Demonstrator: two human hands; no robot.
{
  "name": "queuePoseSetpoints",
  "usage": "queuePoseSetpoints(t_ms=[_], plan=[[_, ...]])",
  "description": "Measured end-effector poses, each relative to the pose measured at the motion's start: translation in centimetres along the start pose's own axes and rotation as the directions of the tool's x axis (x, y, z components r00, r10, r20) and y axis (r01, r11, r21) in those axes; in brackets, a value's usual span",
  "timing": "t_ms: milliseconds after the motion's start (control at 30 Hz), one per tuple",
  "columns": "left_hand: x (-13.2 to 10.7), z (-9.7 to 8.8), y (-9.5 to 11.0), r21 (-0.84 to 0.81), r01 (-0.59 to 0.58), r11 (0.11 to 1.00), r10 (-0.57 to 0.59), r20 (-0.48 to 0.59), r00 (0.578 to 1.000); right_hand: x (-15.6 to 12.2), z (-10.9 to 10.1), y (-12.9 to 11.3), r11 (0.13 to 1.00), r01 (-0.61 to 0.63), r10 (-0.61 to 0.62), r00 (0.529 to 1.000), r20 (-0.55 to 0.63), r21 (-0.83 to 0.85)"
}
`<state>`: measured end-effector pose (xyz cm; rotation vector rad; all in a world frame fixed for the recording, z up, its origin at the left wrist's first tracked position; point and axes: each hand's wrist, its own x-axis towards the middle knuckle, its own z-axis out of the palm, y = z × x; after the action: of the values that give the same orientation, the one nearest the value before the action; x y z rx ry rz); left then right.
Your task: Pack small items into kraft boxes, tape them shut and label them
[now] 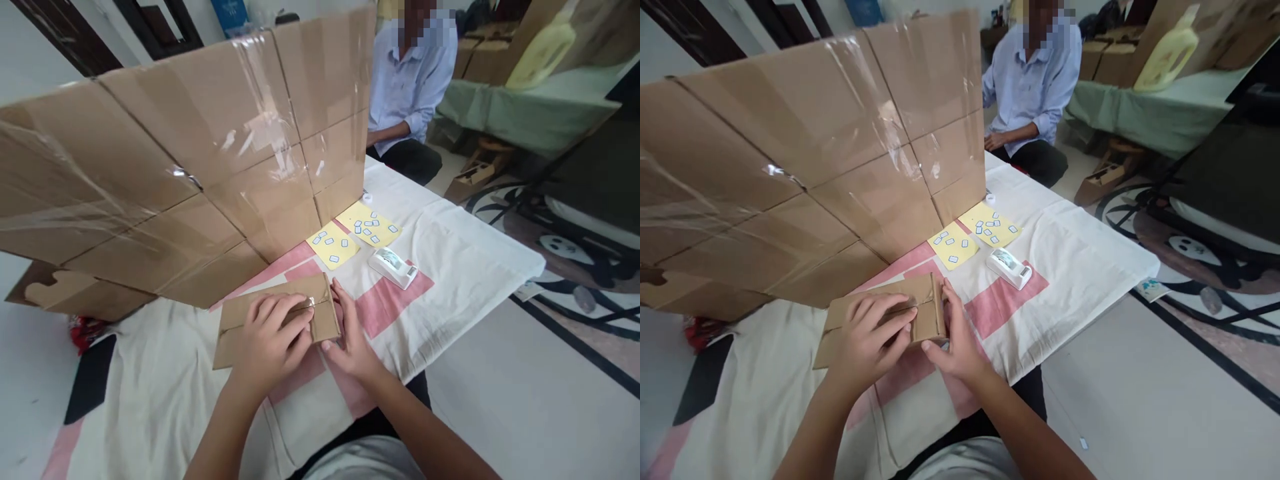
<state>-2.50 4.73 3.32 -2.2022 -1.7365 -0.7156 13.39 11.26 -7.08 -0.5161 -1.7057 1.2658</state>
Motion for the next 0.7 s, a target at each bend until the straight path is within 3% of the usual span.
queuePoseSetpoints(t_ms=[167, 300, 433, 567, 700], plan=[[-0.3, -0.2, -0.7, -0.056, -0.014, 0.998, 0.013, -0.006, 1.0, 1.0, -0.2, 0.3, 0.967, 0.14, -0.115, 0.986, 0.121, -0.215], [-0.5, -0.5, -1.5, -0.042, -0.072, 0.997, 0.071, -0.016, 0.997, 3.0, -1.8, -0.8, 0.871, 0.314, -0.209, 0.933, 0.292, -0.379], [-1.0, -0.9, -2.3, -0.043, -0.103, 0.994, 0.103, 0.003, 0.995, 4.9, -2.5, -2.3, 0.806, 0.393, -0.21, 0.889, 0.408, -0.442], [-1.8, -1.4, -2.3, -0.003, -0.141, 0.99, 0.141, -0.06, 0.988, 5.4, -1.9, -2.4, 0.805, 0.448, -0.291, 0.87, 0.398, -0.389], [-3.7, -1.9, -1.9, 0.014, -0.193, 0.981, 0.192, -0.225, 0.955, 4.6, -1.9, -1.8, 0.788, 0.513, -0.425, 0.853, 0.303, -0.34]])
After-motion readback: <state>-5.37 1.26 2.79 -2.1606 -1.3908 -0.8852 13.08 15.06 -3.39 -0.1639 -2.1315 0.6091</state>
